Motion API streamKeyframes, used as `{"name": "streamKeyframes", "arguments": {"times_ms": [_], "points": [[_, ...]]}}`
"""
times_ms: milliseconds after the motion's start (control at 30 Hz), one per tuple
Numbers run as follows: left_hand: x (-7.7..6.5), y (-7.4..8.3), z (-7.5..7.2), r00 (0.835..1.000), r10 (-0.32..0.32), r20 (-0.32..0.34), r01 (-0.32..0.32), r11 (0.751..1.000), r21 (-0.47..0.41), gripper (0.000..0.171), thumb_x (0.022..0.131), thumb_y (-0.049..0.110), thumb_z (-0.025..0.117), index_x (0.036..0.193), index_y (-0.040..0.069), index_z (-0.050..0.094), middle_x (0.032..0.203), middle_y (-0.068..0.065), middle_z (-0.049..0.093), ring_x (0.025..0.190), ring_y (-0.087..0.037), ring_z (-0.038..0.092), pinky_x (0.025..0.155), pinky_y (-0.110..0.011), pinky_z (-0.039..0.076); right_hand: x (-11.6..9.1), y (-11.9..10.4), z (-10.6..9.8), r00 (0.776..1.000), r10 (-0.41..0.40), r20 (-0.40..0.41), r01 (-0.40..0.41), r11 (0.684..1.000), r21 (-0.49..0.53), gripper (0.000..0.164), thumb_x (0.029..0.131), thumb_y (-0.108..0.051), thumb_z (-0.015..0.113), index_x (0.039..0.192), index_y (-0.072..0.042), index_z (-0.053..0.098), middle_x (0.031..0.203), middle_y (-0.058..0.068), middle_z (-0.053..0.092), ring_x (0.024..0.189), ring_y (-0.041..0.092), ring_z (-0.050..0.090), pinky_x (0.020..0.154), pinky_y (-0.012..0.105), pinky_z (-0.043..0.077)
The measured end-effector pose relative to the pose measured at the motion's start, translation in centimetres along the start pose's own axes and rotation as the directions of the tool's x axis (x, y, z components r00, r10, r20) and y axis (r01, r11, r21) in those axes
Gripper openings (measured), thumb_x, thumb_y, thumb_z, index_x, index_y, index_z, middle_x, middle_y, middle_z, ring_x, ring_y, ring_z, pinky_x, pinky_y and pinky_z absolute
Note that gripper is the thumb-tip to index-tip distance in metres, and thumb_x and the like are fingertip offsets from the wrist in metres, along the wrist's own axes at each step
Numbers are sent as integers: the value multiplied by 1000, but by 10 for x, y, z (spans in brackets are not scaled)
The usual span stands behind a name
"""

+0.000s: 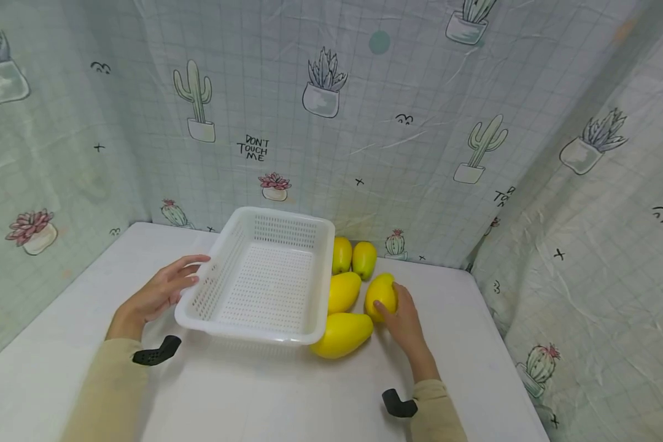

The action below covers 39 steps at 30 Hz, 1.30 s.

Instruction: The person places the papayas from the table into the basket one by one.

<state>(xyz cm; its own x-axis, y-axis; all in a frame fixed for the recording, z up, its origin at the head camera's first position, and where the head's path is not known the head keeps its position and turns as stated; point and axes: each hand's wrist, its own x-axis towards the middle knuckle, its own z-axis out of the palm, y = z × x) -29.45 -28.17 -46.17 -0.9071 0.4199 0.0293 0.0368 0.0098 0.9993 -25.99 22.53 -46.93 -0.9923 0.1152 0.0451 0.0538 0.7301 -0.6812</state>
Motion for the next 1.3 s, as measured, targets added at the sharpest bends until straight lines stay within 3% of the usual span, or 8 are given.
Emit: {"name": "streamKeyframes", "arguments": {"times_ms": [300,500,733,1067,1300], "points": [[1,-4,2,999,-11,-39,12,1000,24,49,94,8,44,141,14,30,137,-4,34,101,-10,58,77,-35,55,3,2,8,999,40,-4,-40,999,20,78,84,-47,59,144,-18,19,152,9,17,136,30,26,110,52,25],[3,-4,4,998,-32,-62,35,999,42,49,93,10,47,140,15,32,138,-5,30,103,-10,56,78,-35,53,2,0,8,999,28,-44,-25,999,48,79,81,-41,65,143,-17,22,149,9,23,131,30,32,109,53,27],[5,-5,4,999,-18,-45,21,998,57,49,93,10,47,139,15,32,139,-8,30,105,-13,54,78,-39,52,3,0,9,997,29,-69,-25,998,57,78,81,-40,66,142,-16,24,147,9,28,128,29,36,107,51,31],[7,-4,11,998,-16,-55,18,999,43,48,92,9,48,138,14,32,141,2,32,106,-9,53,79,-36,52,2,1,9,995,74,-67,-68,994,88,77,80,-38,65,142,-17,25,145,9,30,127,30,36,105,53,32],[8,-3,14,998,-29,-60,33,997,74,50,91,14,51,137,15,32,147,-5,25,112,-10,48,84,-39,49,1,3,9,993,95,-77,-87,991,99,76,80,-41,65,142,-18,25,146,9,29,130,29,34,107,53,31]]}}
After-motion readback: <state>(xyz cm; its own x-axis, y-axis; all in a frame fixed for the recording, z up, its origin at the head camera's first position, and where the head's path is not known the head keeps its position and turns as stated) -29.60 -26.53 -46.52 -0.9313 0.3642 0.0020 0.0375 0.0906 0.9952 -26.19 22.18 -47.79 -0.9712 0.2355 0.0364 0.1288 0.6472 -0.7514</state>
